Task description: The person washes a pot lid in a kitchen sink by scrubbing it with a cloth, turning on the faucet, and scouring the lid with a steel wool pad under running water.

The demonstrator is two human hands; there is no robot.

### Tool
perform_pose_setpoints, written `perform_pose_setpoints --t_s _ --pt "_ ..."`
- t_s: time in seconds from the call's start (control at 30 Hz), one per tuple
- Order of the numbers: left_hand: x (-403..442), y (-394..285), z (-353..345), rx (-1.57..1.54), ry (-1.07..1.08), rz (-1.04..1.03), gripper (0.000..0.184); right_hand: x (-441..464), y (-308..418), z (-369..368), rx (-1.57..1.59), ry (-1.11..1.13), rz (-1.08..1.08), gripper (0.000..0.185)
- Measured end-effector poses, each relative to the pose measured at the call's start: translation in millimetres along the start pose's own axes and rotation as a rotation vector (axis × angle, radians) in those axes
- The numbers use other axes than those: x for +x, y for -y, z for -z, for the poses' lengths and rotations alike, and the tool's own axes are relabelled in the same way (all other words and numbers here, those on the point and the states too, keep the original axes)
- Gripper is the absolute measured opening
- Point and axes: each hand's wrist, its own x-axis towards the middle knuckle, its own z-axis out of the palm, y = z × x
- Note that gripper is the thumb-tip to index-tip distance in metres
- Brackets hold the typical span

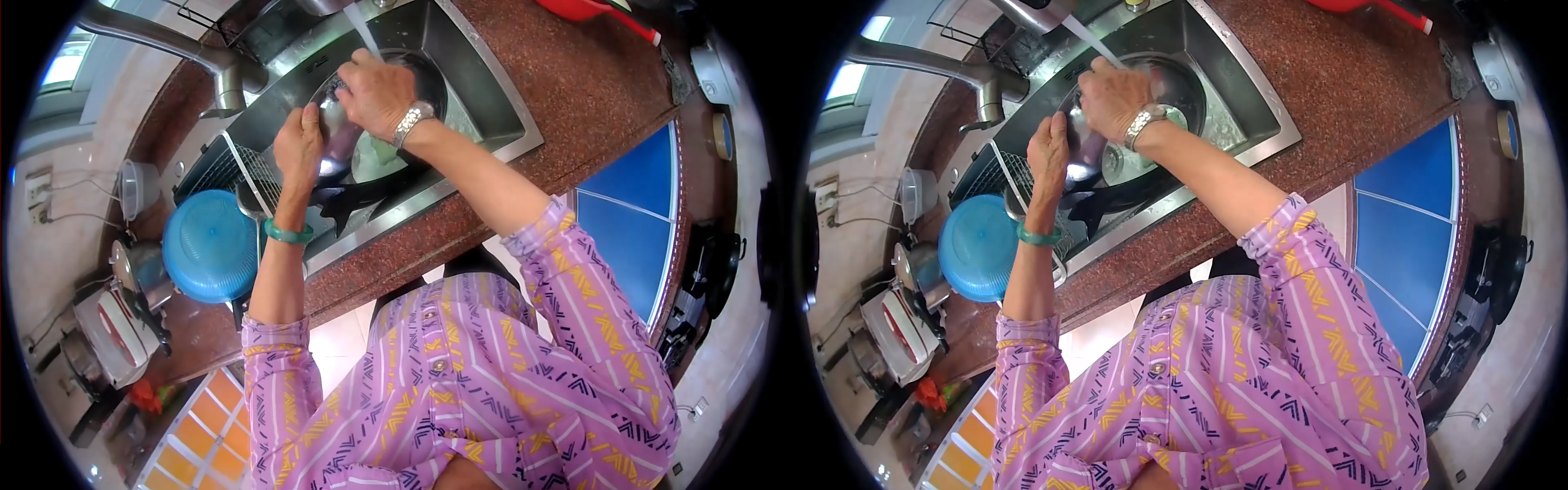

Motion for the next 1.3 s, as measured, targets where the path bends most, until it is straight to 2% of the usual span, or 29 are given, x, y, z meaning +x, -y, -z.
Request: perform_pose_setpoints --t_s 0.07,0.13,0.2,0.27,0.33,0.37,0.4,0.47,0.5,0.63,0.7,0.73,0.8,0.83,0.87,0.93,1.07,1.2,1.3 --pt "-4.9 5.0 3.8 -0.065 -0.017 0.053 0.044 3.8 -10.3 -0.6 0.019 -0.026 -0.014 0.017" --pt "-3.3 20.1 3.0 -0.076 -0.029 0.058 0.045 14.3 -49.6 -3.4 -0.021 -0.006 -0.232 0.022" --pt "-2.9 30.5 4.9 -0.164 -0.015 0.061 0.045 12.4 -75.0 -8.3 0.026 0.005 -0.290 0.028" --pt "2.4 39.5 8.0 -0.238 0.036 0.088 0.041 8.0 -86.1 -18.5 0.062 -0.019 -0.269 0.030" --pt "5.7 33.6 18.5 -0.384 0.186 0.075 0.037 3.5 -77.0 -15.0 0.089 0.010 -0.258 0.030" --pt "7.6 27.7 18.7 -0.470 0.130 0.051 0.033 1.5 -72.6 -13.0 0.095 0.011 -0.259 0.030" --pt "12.3 25.4 22.0 -0.466 0.131 0.051 0.033 -0.3 -68.0 -8.6 0.089 0.052 -0.262 0.031" --pt "26.4 23.9 28.5 -0.318 0.290 -0.051 0.033 -5.3 -63.0 -5.9 0.083 0.089 -0.271 0.032" --pt "35.4 23.4 29.6 -0.336 0.371 -0.012 0.030 -7.8 -60.3 -6.8 0.079 0.085 -0.237 0.034" --pt "51.9 -2.5 28.2 -0.182 0.429 0.029 0.027 -16.6 -45.0 -2.9 0.123 0.119 -0.161 0.039" --pt "58.4 0.1 15.9 -0.206 0.377 0.045 0.033 -22.1 -31.8 -4.2 0.122 0.163 -0.055 0.040" --pt "58.0 -5.3 13.2 -0.204 0.380 0.041 0.033 -25.6 -24.6 -9.1 0.122 0.069 0.079 0.040" --pt "54.2 -16.5 3.3 -0.170 0.279 0.020 0.041 -27.6 -15.1 -11.1 0.126 0.036 -0.012 0.037" --pt "49.6 -17.1 -3.4 0.003 0.177 0.023 0.044 -23.3 -22.8 -14.2 0.130 -0.037 -0.111 0.035" --pt "44.7 -14.5 -2.9 0.007 0.183 0.024 0.044 -15.7 -37.0 -19.9 0.135 -0.108 -0.211 0.032" --pt "36.1 -10.9 1.0 0.134 0.095 0.044 0.049 -6.9 -75.4 -15.7 0.161 -0.039 -0.377 0.031" --pt "38.4 26.2 0.0 -0.049 0.089 0.034 0.056 -17.1 -93.9 -19.1 0.127 -0.003 -0.356 0.033" --pt "33.9 30.6 1.4 -0.124 0.069 0.024 0.057 -12.6 -71.9 -10.9 0.125 0.067 -0.312 0.033" --pt "31.7 26.0 3.3 -0.082 0.063 -0.014 0.056 -2.7 -83.8 -12.6 0.047 0.044 -0.258 0.033"
